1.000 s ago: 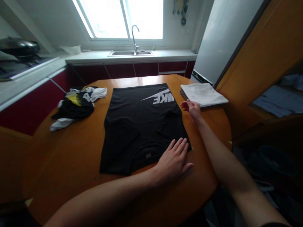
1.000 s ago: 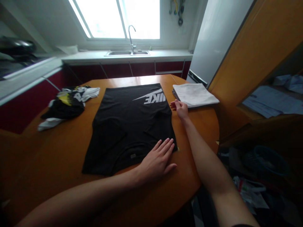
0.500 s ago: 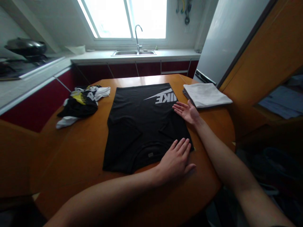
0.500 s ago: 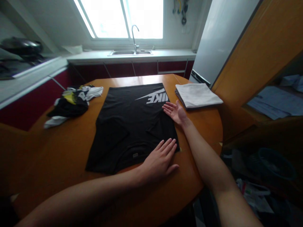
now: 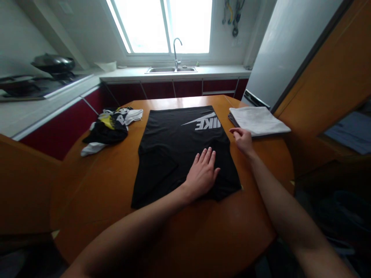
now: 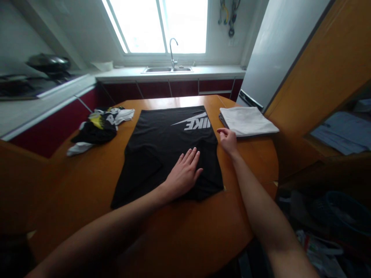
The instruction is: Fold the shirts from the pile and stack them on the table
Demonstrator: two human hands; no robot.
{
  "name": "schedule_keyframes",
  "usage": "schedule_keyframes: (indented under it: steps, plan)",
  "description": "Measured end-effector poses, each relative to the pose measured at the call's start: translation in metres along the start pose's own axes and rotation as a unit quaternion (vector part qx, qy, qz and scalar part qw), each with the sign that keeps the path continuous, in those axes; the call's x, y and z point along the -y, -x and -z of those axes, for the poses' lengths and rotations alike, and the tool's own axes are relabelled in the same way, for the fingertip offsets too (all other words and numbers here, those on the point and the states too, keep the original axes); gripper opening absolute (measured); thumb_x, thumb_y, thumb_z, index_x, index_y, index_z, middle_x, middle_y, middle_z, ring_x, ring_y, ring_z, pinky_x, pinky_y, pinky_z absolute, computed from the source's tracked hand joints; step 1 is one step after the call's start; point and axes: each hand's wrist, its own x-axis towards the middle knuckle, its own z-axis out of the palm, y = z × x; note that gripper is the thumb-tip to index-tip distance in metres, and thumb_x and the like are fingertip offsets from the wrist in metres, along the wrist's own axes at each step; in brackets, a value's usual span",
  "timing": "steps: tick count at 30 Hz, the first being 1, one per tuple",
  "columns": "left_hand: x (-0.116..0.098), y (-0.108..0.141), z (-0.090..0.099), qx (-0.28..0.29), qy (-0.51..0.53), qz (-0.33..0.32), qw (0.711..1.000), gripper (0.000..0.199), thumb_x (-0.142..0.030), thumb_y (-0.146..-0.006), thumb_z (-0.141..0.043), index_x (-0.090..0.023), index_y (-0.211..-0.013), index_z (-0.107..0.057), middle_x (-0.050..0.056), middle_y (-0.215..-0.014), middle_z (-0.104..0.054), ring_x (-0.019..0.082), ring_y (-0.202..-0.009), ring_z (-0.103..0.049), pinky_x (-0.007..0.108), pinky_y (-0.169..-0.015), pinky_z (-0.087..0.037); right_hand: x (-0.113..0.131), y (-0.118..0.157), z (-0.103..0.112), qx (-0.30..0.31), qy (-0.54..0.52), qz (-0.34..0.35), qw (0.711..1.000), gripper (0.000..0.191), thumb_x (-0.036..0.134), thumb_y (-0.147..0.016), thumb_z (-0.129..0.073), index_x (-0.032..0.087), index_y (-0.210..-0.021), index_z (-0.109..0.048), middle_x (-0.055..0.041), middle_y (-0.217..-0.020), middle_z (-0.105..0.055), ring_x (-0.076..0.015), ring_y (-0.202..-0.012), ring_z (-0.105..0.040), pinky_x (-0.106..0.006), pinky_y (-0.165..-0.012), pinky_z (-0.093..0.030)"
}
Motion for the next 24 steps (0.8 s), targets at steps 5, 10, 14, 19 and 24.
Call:
schedule_keyframes:
  steps: [5, 10, 14, 19, 24]
  plan:
    - [0.016, -0.003, -0.025, 0.026, -0.011, 0.02, 0.999, 0.062, -0.044, -0.104, -0.033, -0.007, -0.154, -0.035, 0.016, -0.164, -0.024, 0.028, -0.153, -0.02, 0.048, -0.122, -0.024, -0.002, 0.009, -0.017, 0.162, 0.15, 0.158, 0.963, 0.046, 0.011, -0.085, -0.04, 0.018, -0.116, -0.073, -0.0086, -0.132, -0.067, -0.0219, -0.133, -0.053, -0.042, -0.118, -0.036]
    - [0.018, 0.001, -0.032, 0.022, -0.016, 0.023, 0.999, 0.061, -0.043, -0.104, -0.029, -0.007, -0.153, -0.036, 0.015, -0.164, -0.025, 0.027, -0.153, -0.02, 0.047, -0.122, -0.023, -0.005, 0.017, -0.029, 0.24, 0.266, 0.132, 0.924, 0.048, 0.022, -0.096, -0.041, 0.021, -0.143, -0.055, -0.0084, -0.153, -0.048, -0.0251, -0.149, -0.031, -0.056, -0.121, -0.024]
    - [0.018, 0.001, -0.033, 0.019, -0.021, 0.025, 0.999, 0.062, -0.045, -0.104, -0.028, -0.008, -0.154, -0.035, 0.015, -0.164, -0.026, 0.027, -0.153, -0.021, 0.047, -0.122, -0.022, -0.005, 0.02, -0.032, 0.27, 0.325, 0.091, 0.901, 0.05, 0.031, -0.098, -0.046, 0.02, -0.146, -0.05, -0.0122, -0.159, -0.038, -0.0287, -0.151, -0.025, -0.063, -0.119, -0.018]
    - [0.018, 0.001, -0.035, 0.012, -0.019, 0.026, 0.999, 0.063, -0.044, -0.103, -0.03, -0.007, -0.154, -0.034, 0.016, -0.165, -0.022, 0.028, -0.153, -0.019, 0.049, -0.122, -0.023, -0.001, 0.015, -0.027, 0.215, 0.269, 0.109, 0.932, 0.048, 0.028, -0.1, -0.036, 0.022, -0.146, -0.05, -0.0107, -0.158, -0.04, -0.0249, -0.15, -0.027, -0.059, -0.12, -0.021]
    - [0.017, 0.001, -0.036, 0.002, -0.01, 0.026, 1.0, 0.065, -0.043, -0.103, -0.032, -0.003, -0.153, -0.033, 0.02, -0.163, -0.024, 0.029, -0.153, -0.019, 0.049, -0.122, -0.023, 0.004, 0.019, -0.028, 0.237, 0.252, 0.143, 0.927, 0.05, 0.031, -0.1, -0.037, 0.023, -0.148, -0.048, -0.01, -0.159, -0.038, -0.0252, -0.151, -0.025, -0.06, -0.12, -0.018]
